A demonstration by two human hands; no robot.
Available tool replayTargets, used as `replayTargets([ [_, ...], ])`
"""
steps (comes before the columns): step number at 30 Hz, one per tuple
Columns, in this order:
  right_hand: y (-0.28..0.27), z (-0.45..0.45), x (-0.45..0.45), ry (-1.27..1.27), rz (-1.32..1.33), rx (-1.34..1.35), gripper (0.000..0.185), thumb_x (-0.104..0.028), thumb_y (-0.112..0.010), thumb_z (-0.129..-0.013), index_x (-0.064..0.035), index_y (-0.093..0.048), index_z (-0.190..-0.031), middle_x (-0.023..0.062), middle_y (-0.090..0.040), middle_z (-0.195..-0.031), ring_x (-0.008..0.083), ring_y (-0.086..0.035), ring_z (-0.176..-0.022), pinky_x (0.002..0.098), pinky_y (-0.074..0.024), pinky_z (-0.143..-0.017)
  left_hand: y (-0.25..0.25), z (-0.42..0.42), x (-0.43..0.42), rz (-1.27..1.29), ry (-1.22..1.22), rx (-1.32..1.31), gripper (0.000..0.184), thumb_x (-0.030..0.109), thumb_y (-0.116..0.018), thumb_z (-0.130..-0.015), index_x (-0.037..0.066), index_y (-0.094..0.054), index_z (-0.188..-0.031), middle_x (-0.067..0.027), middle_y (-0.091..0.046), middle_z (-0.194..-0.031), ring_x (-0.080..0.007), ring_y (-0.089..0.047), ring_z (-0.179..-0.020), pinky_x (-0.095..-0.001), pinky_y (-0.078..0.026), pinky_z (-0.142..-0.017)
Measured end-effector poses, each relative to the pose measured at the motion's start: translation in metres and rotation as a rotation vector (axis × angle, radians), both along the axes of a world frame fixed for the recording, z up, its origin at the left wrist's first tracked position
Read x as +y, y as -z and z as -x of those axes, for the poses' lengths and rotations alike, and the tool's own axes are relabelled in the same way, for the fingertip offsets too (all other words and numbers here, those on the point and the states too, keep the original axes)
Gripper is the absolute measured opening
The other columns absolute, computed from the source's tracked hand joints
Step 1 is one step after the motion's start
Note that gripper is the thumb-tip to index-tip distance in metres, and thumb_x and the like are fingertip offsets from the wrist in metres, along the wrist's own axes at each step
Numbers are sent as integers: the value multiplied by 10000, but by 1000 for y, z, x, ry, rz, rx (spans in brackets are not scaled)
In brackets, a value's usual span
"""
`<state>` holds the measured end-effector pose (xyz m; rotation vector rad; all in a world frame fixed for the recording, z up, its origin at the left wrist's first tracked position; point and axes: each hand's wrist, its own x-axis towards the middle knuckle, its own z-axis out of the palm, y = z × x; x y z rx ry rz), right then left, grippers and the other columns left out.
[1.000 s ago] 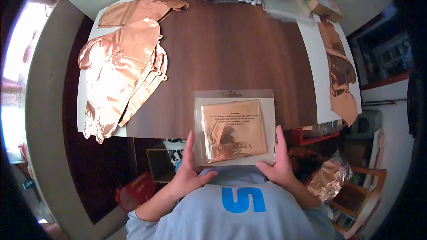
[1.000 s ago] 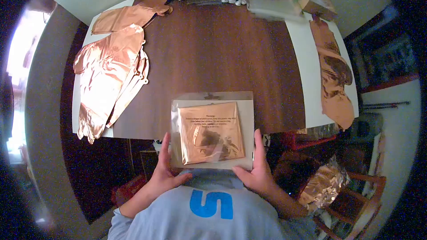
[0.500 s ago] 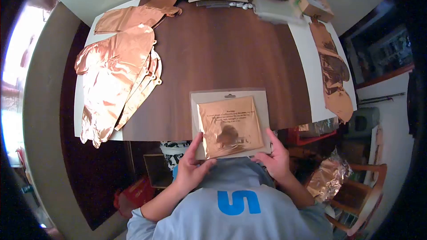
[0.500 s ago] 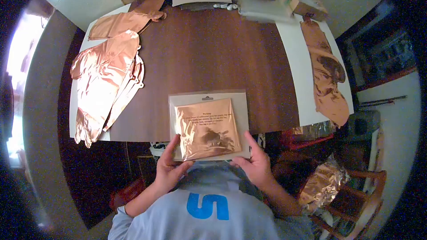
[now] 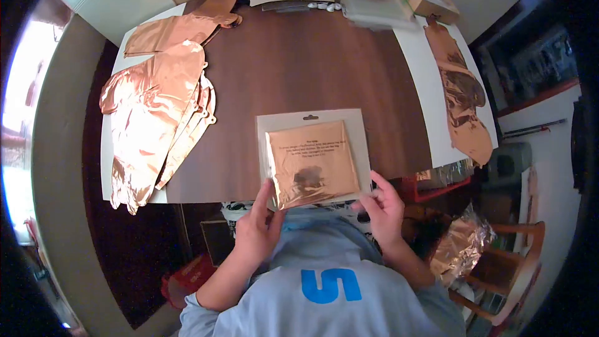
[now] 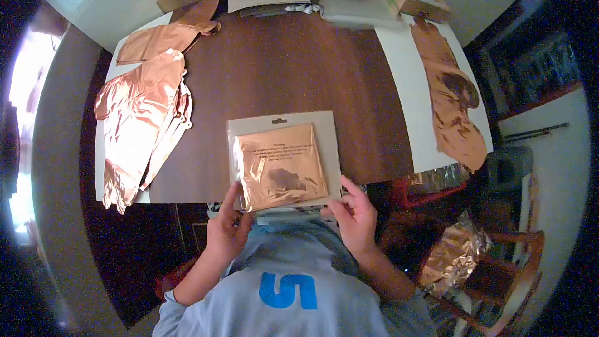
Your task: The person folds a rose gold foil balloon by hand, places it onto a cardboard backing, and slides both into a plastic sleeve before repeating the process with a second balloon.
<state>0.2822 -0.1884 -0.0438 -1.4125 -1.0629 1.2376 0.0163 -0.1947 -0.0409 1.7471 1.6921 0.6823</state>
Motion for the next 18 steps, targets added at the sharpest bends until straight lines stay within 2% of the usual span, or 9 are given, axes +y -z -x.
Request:
replayTargets([
  [3,-2,-4,10,-4,14,-14,509,36,-612,-912,22,-455,-1396,99,-693,-873,160,-704,-778,262,-555,-715,-34,2,11,-20,-14,150,916,320,-833,-749,40,-357,-1479,-63,-596,-593,-274,-600,-481,-376,-486,-481],
  [4,-2,-5,11,-8,24,-16,507,34,-616,-912,23,-459,-1394,93,-692,-862,157,-705,-778,262,-555,-711,-46,2,16,-59,-4,306,885,365,-858,-691,68,-457,-1422,-87,-650,-784,-272,-652,-674,-381,-498,-589],
  [7,-2,-1,14,-32,-12,0,507,30,-618,-912,24,-459,-1394,75,-687,-834,148,-704,-768,257,-553,-695,-64,6,34,-295,189,529,895,380,-883,-640,67,-505,-1388,-123,-635,-995,-288,-609,-864,-394,-490,-741],
  [8,-2,-2,15,-38,-1,-8,509,30,-619,-911,22,-461,-1395,73,-687,-829,144,-702,-763,254,-550,-692,-57,6,41,-358,244,378,773,359,-867,-646,89,-577,-1310,-142,-575,-1184,-324,-553,-1043,-430,-450,-875],
  [11,-3,-2,18,-44,28,-38,512,26,-626,-906,20,-473,-1394,67,-692,-811,130,-698,-753,244,-540,-685,-32,19,55,-410,386,271,661,311,-839,-691,103,-605,-1274,-128,-579,-1189,-322,-564,-1032,-432,-463,-867],
  [14,-8,-2,19,-37,54,-76,511,13,-644,-896,21,-493,-1384,64,-704,-791,119,-700,-743,238,-531,-672,-31,19,59,-389,410,260,599,276,-826,-710,106,-623,-1247,-119,-574,-1203,-324,-561,-1055,-437,-462,-887],
  [18,-15,0,26,-66,57,-197,510,-8,-668,-884,21,-514,-1370,75,-715,-773,125,-708,-705,244,-529,-634,-36,21,62,-368,385,274,616,238,-814,-710,112,-605,-1276,-122,-582,-1211,-339,-550,-1093,-469,-448,-935],
])
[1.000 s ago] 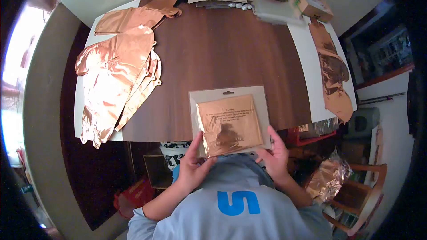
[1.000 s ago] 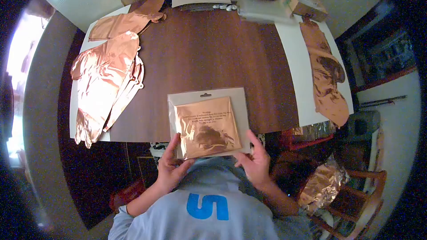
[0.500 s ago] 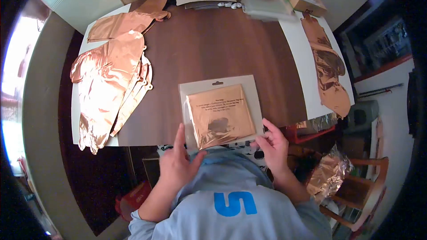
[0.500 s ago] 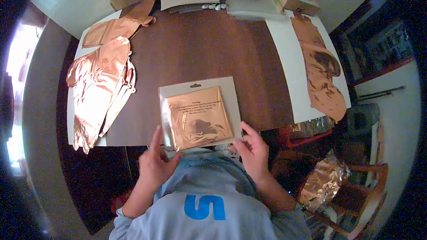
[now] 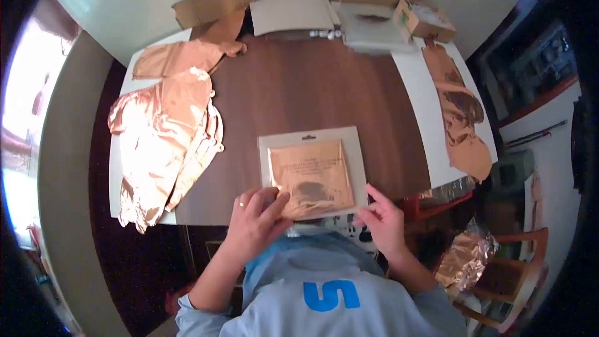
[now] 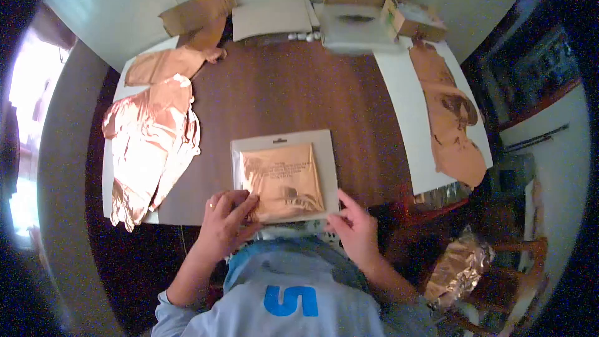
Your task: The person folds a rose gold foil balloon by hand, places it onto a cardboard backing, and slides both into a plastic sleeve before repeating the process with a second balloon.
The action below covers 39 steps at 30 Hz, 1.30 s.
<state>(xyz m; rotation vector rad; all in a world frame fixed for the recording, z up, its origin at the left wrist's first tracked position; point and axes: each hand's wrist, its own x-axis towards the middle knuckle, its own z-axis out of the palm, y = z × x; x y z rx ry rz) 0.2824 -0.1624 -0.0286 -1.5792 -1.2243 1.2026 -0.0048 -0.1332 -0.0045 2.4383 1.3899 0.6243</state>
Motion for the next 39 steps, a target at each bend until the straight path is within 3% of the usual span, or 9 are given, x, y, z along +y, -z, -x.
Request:
replayTargets([
  [8,-33,-6,31,-241,88,-238,535,-112,-695,-884,-44,-521,-1385,125,-715,-784,154,-697,-646,301,-541,-608,16,-37,30,-59,243,-3,593,294,-747,-795,104,-560,-1324,-181,-500,-1388,-423,-433,-1323,-561,-335,-1107],
  [11,-77,-19,76,-677,211,-570,494,-199,-680,-893,-86,-560,-1359,132,-717,-800,193,-697,-666,342,-552,-658,37,-27,36,-111,304,31,595,339,-724,-823,114,-549,-1345,-184,-480,-1411,-409,-436,-1328,-560,-329,-1111],
  [12,-88,-20,98,-749,233,-651,428,-242,-667,-895,-110,-614,-1298,140,-730,-893,226,-709,-762,362,-552,-729,34,-26,39,-92,314,25,597,351,-719,-828,117,-548,-1350,-182,-480,-1412,-404,-436,-1329,-560,-327,-1112],
  [14,-102,-1,147,-578,10,-508,332,-227,-640,-913,-67,-658,-1204,184,-702,-1083,300,-699,-943,382,-540,-844,22,-24,39,-47,337,10,601,375,-709,-838,124,-547,-1360,-179,-480,-1415,-393,-437,-1332,-560,-324,-1115],
  [17,-50,22,261,-483,-516,-587,268,-227,-621,-921,-28,-686,-1090,184,-685,-1071,355,-642,-1043,432,-505,-927,22,-26,37,-50,318,10,590,386,-699,-845,126,-559,-1356,-159,-485,-1419,-377,-438,-1338,-562,-315,-1121],
  [21,-10,65,373,-355,-617,-833,284,-241,-618,-901,-25,-676,-1076,172,-622,-1142,353,-643,-999,468,-518,-880,24,-24,32,-95,309,54,576,393,-698,-849,129,-572,-1346,-132,-506,-1405,-340,-450,-1336,-545,-311,-1130],
  [24,-10,77,400,-397,-498,-1039,257,-208,-620,-871,-34,-676,-1052,183,-597,-1190,373,-638,-1012,478,-522,-874,22,-24,30,-113,298,42,548,390,-702,-845,120,-601,-1312,-122,-532,-1374,-317,-476,-1312,-524,-316,-1135],
  [32,-18,58,371,-564,-470,-1058,150,-147,-661,-761,-40,-668,-866,185,-629,-951,371,-644,-900,457,-524,-798,20,-23,32,-117,321,-13,491,329,-713,-836,87,-627,-1254,-139,-557,-1331,-321,-515,-1268,-536,-334,-1121],
  [39,-51,11,208,-594,-405,-671,105,-106,-671,-766,-45,-607,-820,133,-657,-770,310,-663,-732,404,-528,-671,5,-30,28,-176,285,-18,403,218,-713,-767,35,-646,-1119,-131,-607,-1196,-324,-551,-1197,-521,-390,-1075],
])
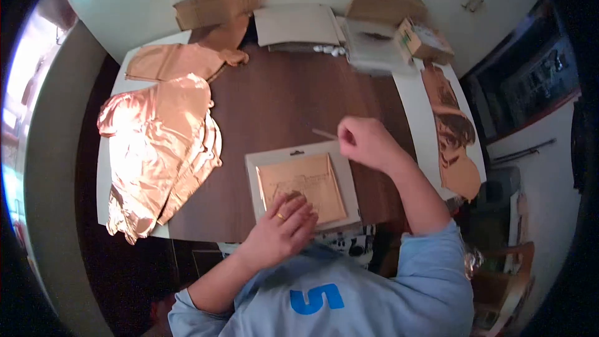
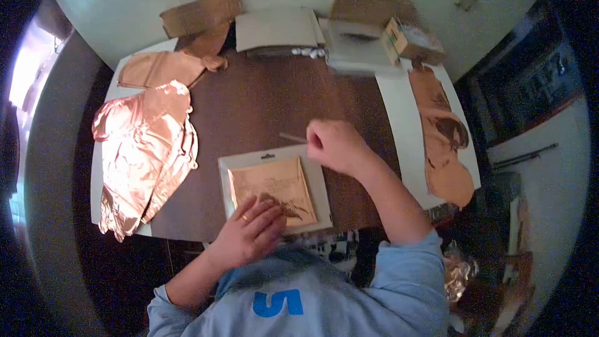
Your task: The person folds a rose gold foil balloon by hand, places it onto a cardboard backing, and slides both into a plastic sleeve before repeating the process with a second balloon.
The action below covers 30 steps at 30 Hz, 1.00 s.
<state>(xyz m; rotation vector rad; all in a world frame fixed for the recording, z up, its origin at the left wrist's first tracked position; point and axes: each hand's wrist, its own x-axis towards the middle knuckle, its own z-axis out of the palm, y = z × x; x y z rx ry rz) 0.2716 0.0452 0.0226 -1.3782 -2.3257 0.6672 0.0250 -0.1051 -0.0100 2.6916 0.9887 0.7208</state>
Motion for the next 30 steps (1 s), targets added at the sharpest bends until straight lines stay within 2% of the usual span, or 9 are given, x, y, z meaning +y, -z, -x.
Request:
replayTargets([
  [3,-21,-19,-87,42,139,97,135,-81,-692,-760,-57,-588,-843,122,-656,-784,295,-670,-747,403,-529,-674,9,-4,-4,-56,-5,-19,351,179,-699,-757,36,-650,-1075,-132,-619,-1172,-320,-585,-1167,-519,-412,-1057],
  [6,-9,-31,-156,22,14,127,167,-54,-713,-733,-80,-582,-834,94,-604,-810,280,-637,-768,393,-512,-688,13,-5,-6,-19,-44,-112,312,132,-701,-771,39,-650,-1065,-119,-635,-1131,-303,-612,-1149,-511,-421,-1053],
  [9,10,-25,-189,24,-223,75,166,-43,-708,-736,-74,-568,-820,93,-570,-796,292,-606,-748,406,-495,-681,22,-9,-9,10,-110,-199,284,94,-717,-793,42,-653,-1065,-103,-644,-1116,-278,-621,-1140,-503,-426,-1057],
  [14,27,-3,-187,217,-463,-89,193,-55,-707,-766,-66,-558,-888,100,-543,-780,309,-577,-722,411,-488,-673,19,-16,-11,-32,-110,-223,259,66,-743,-781,32,-664,-1025,-118,-669,-1083,-286,-642,-1108,-478,-464,-1028],
  [17,33,0,-175,315,-389,-131,240,-89,-719,-791,-50,-563,-969,117,-565,-815,320,-598,-757,411,-503,-702,21,-17,-10,-62,-106,-196,255,62,-754,-773,27,-668,-1011,-128,-678,-1072,-293,-650,-1098,-475,-477,-1017],
  [20,40,-4,-170,298,-222,61,309,-142,-727,-816,-43,-580,-1070,124,-592,-860,332,-617,-801,417,-517,-732,24,-15,-10,-66,-98,-168,266,74,-755,-766,27,-669,-1014,-124,-678,-1070,-295,-649,-1099,-480,-473,-1022],
  [23,6,-22,-166,184,104,74,361,-177,-724,-836,-61,-589,-1150,109,-610,-888,330,-630,-819,416,-524,-742,25,-13,-10,-76,-89,-163,265,76,-756,-760,31,-671,-1007,-119,-678,-1067,-295,-648,-1101,-487,-468,-1027],
  [26,14,-34,-158,43,-63,-25,341,-192,-726,-837,-89,-616,-1142,92,-605,-870,327,-621,-787,413,-521,-713,28,-12,-10,-74,-66,-149,275,108,-738,-759,27,-675,-1013,-127,-664,-1090,-306,-634,-1118,-504,-468,-1022],
  [30,38,-33,-143,11,-201,-56,267,-195,-726,-835,-91,-643,-1066,83,-592,-847,313,-613,-767,421,-509,-703,29,-12,-9,-82,-46,-128,285,134,-731,-756,27,-676,-1015,-133,-652,-1104,-315,-623,-1133,-514,-463,-1023],
])
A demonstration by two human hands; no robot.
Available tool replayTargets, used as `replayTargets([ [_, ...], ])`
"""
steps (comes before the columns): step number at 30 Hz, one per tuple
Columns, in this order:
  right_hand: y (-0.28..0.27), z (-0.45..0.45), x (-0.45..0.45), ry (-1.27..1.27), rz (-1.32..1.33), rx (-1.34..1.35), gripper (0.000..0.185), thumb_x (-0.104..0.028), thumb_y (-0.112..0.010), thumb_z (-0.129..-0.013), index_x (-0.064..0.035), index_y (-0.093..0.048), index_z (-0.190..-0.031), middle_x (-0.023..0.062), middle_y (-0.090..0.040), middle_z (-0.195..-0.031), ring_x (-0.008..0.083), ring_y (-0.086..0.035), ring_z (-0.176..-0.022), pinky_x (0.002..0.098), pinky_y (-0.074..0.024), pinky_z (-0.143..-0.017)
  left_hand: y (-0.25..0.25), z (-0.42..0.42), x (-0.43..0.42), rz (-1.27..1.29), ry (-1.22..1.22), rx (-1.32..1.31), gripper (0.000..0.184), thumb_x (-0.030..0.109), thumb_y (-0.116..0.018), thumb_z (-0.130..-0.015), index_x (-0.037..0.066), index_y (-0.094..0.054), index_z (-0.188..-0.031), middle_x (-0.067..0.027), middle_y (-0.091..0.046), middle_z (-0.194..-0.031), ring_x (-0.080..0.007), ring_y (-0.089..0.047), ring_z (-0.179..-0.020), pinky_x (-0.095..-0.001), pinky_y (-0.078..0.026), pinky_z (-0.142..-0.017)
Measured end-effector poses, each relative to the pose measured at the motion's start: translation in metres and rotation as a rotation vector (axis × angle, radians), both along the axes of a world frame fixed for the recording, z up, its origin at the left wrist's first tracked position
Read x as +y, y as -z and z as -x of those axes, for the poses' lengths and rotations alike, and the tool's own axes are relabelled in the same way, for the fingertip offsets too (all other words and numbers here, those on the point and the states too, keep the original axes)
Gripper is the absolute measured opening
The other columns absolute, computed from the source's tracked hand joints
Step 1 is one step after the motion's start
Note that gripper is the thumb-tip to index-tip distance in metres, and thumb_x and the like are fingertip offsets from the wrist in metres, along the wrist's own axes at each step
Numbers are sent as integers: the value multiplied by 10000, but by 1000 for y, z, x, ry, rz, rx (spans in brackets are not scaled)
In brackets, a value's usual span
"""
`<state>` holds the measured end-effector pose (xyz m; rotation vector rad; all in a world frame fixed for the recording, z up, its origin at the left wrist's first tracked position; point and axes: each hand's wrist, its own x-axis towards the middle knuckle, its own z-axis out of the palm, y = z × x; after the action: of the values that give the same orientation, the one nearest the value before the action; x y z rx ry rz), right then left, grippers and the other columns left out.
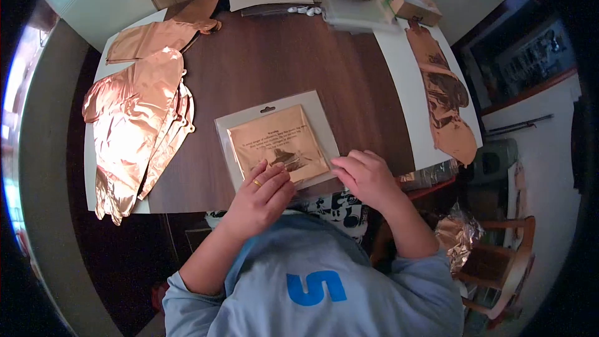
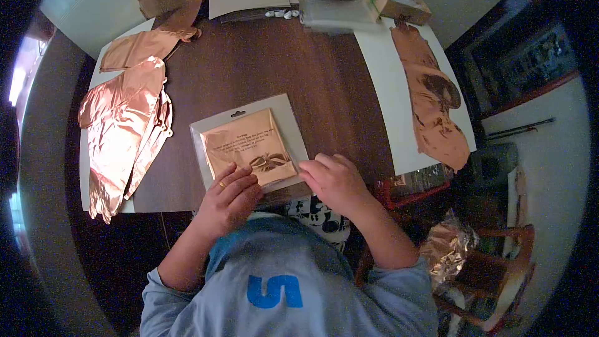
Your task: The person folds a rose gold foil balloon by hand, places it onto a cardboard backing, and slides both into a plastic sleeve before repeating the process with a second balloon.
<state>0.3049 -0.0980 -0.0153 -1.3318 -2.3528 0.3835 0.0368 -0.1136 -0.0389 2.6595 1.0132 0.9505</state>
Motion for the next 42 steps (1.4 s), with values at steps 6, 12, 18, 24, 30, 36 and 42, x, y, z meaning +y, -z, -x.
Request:
replayTargets([
  [6,4,6,-12,62,-94,35,251,-201,-757,-801,-93,-651,-1002,81,-580,-885,293,-595,-790,407,-489,-723,-11,7,5,87,35,67,331,140,-768,-741,36,-679,-1043,-124,-640,-1162,-326,-598,-1175,-520,-440,-1049],
  [12,-4,-14,-21,-60,-49,105,271,-137,-794,-743,-75,-645,-961,79,-561,-950,286,-575,-852,384,-467,-747,-27,-18,6,117,135,63,469,196,-744,-743,57,-643,-1179,-135,-590,-1251,-337,-534,-1249,-539,-372,-1096],
  [18,-14,-21,-21,-104,58,8,248,-123,-784,-745,-75,-629,-932,85,-556,-935,306,-564,-840,402,-470,-751,-16,-19,9,225,239,124,527,227,-728,-751,70,-624,-1243,-137,-567,-1295,-341,-502,-1283,-548,-346,-1114],
  [24,-20,-14,-22,-57,68,42,227,-130,-760,-767,-72,-614,-930,88,-545,-911,314,-554,-832,412,-466,-753,-20,-20,8,193,222,106,441,256,-706,-762,45,-667,-1147,-129,-584,-1259,-312,-526,-1240,-505,-371,-1100],
  [30,-18,-13,-18,-190,75,-81,135,-139,-668,-822,-59,-574,-877,103,-523,-874,314,-544,-810,428,-450,-739,-15,-16,9,260,281,83,513,257,-726,-777,61,-629,-1241,-144,-566,-1303,-342,-510,-1284,-547,-327,-1127],
  [36,-13,-13,-35,-282,90,-100,110,-155,-625,-850,-63,-564,-855,107,-514,-860,318,-540,-802,430,-442,-739,-15,-15,7,269,262,90,506,254,-724,-779,66,-634,-1240,-141,-567,-1309,-335,-506,-1290,-548,-312,-1137],
  [42,-26,-17,-39,-162,79,-24,136,-169,-670,-848,-71,-577,-860,81,-521,-858,289,-551,-814,416,-449,-768,-18,-17,6,300,264,96,515,261,-732,-774,68,-635,-1241,-137,-567,-1313,-338,-498,-1298,-552,-302,-1141],
])
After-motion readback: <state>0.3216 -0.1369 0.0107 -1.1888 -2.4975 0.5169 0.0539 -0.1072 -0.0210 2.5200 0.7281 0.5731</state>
